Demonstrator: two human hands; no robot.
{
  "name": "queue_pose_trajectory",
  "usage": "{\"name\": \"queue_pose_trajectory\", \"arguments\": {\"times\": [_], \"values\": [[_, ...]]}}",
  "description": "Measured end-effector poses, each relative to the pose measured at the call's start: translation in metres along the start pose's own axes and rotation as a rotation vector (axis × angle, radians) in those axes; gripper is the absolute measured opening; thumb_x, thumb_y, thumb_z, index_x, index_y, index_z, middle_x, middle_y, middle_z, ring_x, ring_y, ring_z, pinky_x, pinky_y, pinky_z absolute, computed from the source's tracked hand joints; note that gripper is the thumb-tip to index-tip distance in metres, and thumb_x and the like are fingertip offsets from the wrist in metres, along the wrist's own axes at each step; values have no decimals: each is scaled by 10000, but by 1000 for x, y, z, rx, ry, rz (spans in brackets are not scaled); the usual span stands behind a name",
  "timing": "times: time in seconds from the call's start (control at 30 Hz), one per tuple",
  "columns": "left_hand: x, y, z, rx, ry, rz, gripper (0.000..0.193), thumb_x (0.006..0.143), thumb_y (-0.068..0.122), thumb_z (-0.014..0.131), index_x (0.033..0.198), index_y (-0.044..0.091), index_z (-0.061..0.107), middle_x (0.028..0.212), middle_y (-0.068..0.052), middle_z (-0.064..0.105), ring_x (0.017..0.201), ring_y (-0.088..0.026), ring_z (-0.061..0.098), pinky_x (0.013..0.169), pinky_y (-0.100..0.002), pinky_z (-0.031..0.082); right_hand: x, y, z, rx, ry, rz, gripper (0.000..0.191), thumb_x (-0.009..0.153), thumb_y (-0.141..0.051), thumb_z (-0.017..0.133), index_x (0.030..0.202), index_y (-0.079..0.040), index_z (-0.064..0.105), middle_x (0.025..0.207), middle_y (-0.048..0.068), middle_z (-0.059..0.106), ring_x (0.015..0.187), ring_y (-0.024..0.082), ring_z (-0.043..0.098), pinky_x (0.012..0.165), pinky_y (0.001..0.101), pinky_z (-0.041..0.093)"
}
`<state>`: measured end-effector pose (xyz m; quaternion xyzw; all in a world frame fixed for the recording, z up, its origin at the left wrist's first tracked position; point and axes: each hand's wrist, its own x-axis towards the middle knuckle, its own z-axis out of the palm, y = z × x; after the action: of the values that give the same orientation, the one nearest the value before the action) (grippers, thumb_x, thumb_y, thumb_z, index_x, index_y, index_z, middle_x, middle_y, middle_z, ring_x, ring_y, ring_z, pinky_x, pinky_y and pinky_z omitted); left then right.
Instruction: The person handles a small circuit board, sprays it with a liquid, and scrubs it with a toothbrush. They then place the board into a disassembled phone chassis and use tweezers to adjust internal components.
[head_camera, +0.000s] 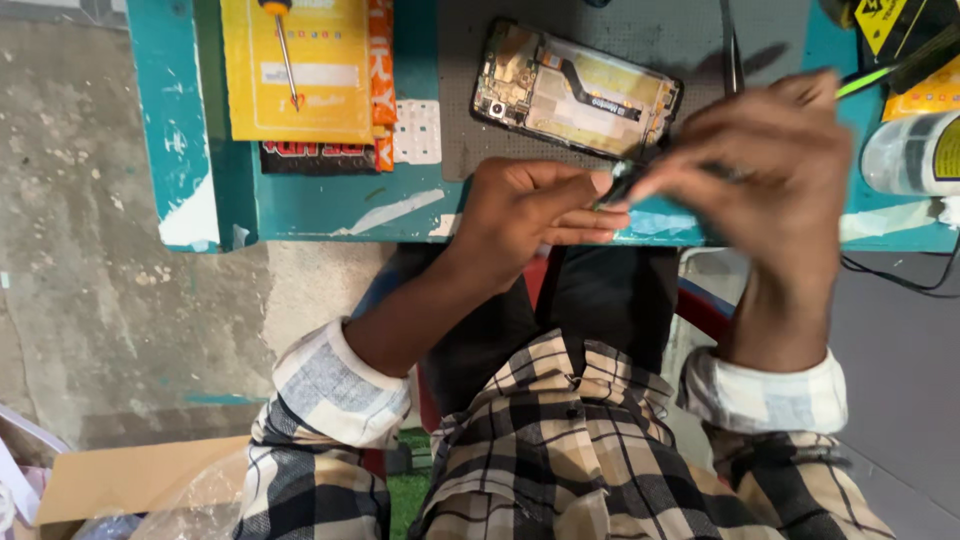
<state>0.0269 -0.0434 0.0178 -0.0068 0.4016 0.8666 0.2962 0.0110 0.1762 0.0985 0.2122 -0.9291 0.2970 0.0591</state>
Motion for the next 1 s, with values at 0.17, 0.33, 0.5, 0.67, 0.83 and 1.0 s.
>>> {"name": "queue_pose_trajectory", "arguments": {"times": [0.17,0.33,0.5,0.67,0.83,1.0], "values": [[2,-2,0,-19,-11,28,419,1000,178,687,1163,-207,664,1022,-304,743,917,-323,778,835,-414,689,-8,13,3,-13,-18,-126,224,820,-397,914,869,-209,801,868,-50,743,811,65,606,851,312,295],[0,-1,0,-21,-8,-16,428,1015,179,698,1162,-223,674,1031,-340,736,929,-373,761,852,-429,678,-9,20,5,19,-46,-160,199,793,-334,899,818,-166,796,835,-14,745,782,115,618,834,359,316],[1,2,5,-12,48,-16,430,987,208,692,1163,-182,655,1043,-323,750,969,-359,792,842,-415,695,-4,23,-10,-8,72,2,182,913,-298,919,890,-152,813,884,-10,731,785,100,620,807,300,351],[3,4,4,-6,31,-5,429,991,203,684,1177,-182,645,1040,-325,744,963,-366,791,823,-413,697,-16,20,-15,-41,161,24,270,780,-222,984,889,-52,805,897,65,710,797,190,601,796,309,355],[4,-7,3,92,-7,54,387,1038,169,645,1237,-162,645,1076,-288,750,1007,-326,788,855,-368,693,-29,20,-2,68,193,94,206,871,-131,936,981,-29,794,977,62,725,841,153,628,876,265,377],[4,-17,5,200,-4,100,353,1033,122,640,1289,-121,631,1111,-230,753,1001,-268,789,811,-319,700,-33,17,-2,245,252,337,232,810,-142,976,929,-75,788,928,12,715,806,117,650,750,240,389]]}}
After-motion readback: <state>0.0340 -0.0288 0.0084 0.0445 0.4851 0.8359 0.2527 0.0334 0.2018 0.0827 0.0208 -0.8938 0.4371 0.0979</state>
